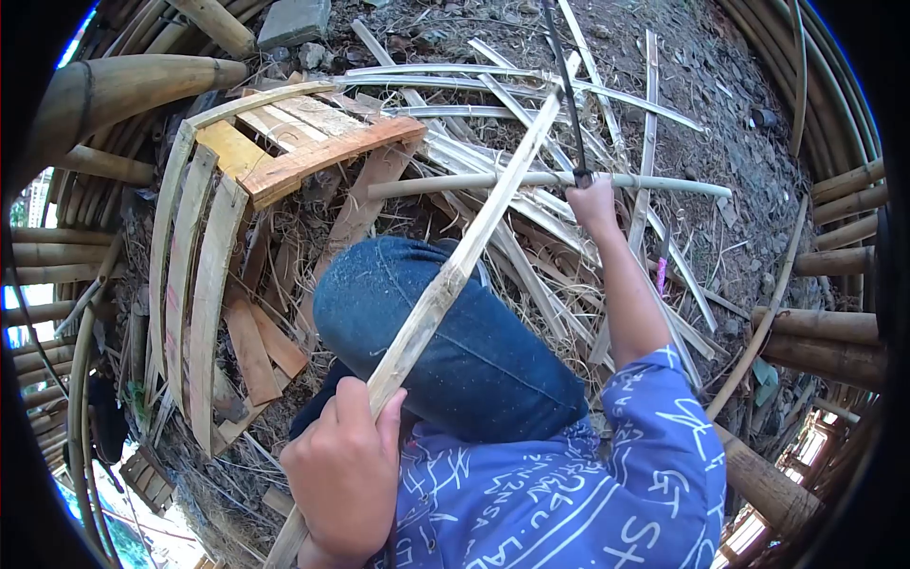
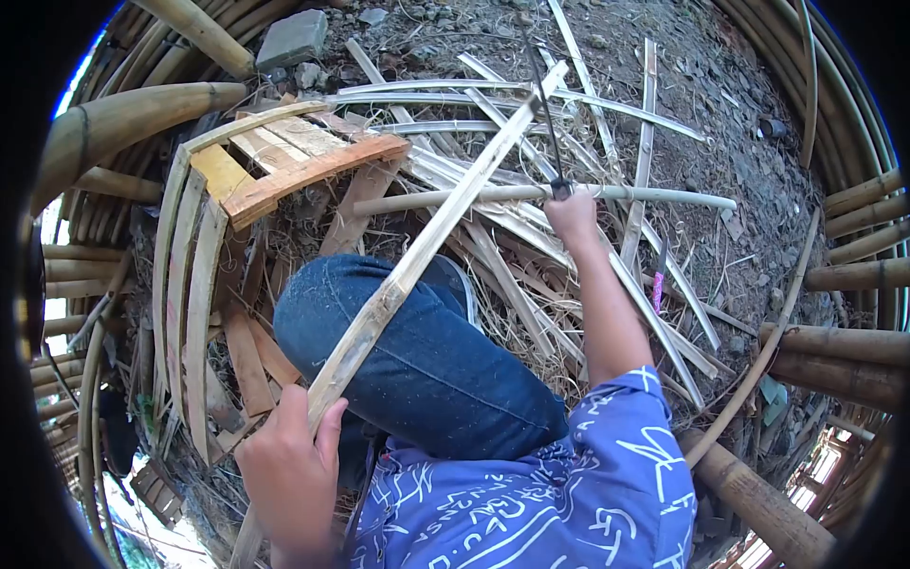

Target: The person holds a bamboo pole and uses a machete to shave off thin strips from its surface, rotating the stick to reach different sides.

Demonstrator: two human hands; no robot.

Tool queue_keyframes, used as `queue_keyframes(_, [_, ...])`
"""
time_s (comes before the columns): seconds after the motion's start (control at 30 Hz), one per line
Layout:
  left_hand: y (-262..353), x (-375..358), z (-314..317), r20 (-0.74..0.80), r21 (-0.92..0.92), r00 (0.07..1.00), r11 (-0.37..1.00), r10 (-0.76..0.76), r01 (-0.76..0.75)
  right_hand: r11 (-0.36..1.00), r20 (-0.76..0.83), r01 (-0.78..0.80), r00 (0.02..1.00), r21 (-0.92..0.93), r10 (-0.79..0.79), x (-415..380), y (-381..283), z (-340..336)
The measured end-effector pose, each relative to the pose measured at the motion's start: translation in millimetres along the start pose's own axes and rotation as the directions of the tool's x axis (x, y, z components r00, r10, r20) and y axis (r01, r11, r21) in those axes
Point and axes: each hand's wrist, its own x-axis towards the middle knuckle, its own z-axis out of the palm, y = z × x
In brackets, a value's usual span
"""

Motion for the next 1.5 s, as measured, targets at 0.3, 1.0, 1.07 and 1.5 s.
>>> queue_keyframes(0.3, [-12,5,1,0.024,-0.198,0.999,0.979,-0.049,0.053,0.899,-0.096,0.038,0.995,0.436,0.005,-42,-3,-1])
queue_keyframes(1.0, [-75,-80,5,-0.057,-0.072,0.998,0.997,-0.03,0.026,0.84,0.249,0.531,0.834,-0.114,-0.493,-148,-127,-84])
queue_keyframes(1.07, [-74,-83,3,-0.026,-0.097,0.999,0.995,-0.028,0.025,0.831,0.286,0.537,0.827,-0.144,-0.484,-142,-130,-81])
queue_keyframes(1.5, [-76,-91,-3,0.059,-0.104,0.997,0.994,-0.039,0.045,0.763,0.148,0.618,0.786,-0.188,-0.6,-116,-114,-59])
